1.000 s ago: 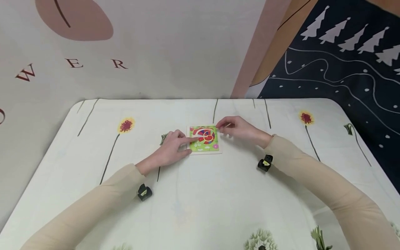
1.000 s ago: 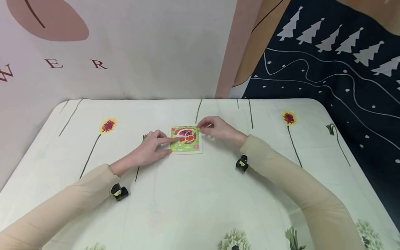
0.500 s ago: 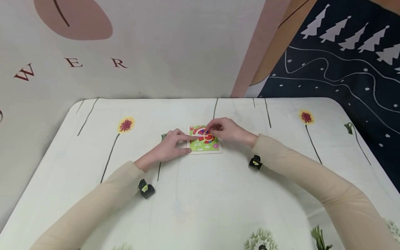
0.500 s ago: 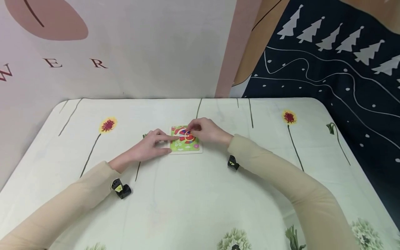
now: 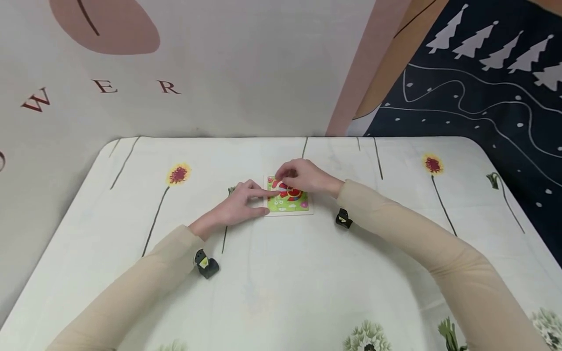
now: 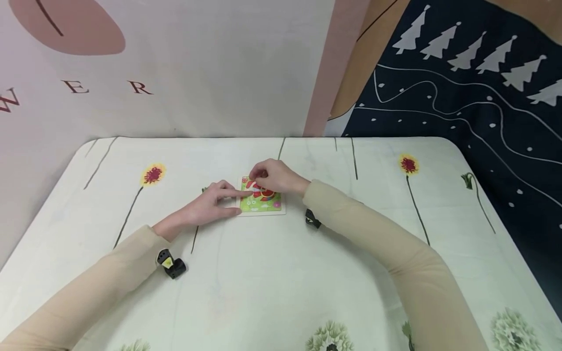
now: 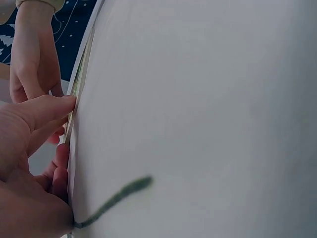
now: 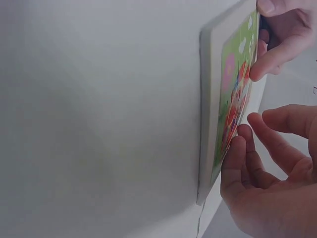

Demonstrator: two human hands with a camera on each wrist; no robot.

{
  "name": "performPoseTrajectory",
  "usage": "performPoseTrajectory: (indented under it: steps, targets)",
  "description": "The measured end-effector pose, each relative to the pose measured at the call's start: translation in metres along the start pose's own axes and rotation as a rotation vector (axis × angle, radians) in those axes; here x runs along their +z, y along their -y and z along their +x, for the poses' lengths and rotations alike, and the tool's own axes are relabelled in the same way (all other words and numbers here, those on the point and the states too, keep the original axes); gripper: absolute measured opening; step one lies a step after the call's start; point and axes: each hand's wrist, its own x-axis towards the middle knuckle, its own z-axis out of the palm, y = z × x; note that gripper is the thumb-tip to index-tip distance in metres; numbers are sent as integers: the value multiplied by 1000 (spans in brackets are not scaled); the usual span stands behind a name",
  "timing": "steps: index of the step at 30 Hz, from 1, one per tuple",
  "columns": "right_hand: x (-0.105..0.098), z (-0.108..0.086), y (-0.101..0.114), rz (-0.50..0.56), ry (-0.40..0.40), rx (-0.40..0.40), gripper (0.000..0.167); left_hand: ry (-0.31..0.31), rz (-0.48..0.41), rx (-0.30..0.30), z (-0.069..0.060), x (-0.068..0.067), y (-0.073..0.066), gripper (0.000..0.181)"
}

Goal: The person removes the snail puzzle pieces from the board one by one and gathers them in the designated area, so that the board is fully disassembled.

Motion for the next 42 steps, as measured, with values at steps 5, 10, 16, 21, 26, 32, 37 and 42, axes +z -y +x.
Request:
performPoseTrajectory:
  steps: [5,10,16,21,26,32,37,42]
  targets:
    - [1,9,3,-34,23,-9,24,0,10,10,1,2,1,44]
    - [2,13,6,-69,50,-26,24,-2,22,19,1,1,3,44]
    - [1,16,8,-112,81,-73,25,-2,16,23,1,1,4,44]
    - [-1,20,6,-141,107,-94,24,1,10,18,1,1,3,44]
    - [-3,24,6,-135,139,-77,23,6,9,11,0,1,1,45]
    - [-5,25,8,-133,157,-56,23,8,0,10,1,0,1,45]
    - [-3,26,11,-171,152,-56,23,3,-5,26,1,0,1,45]
    - [0,29,13,-198,116,-81,26,3,-2,21,1,1,2,45]
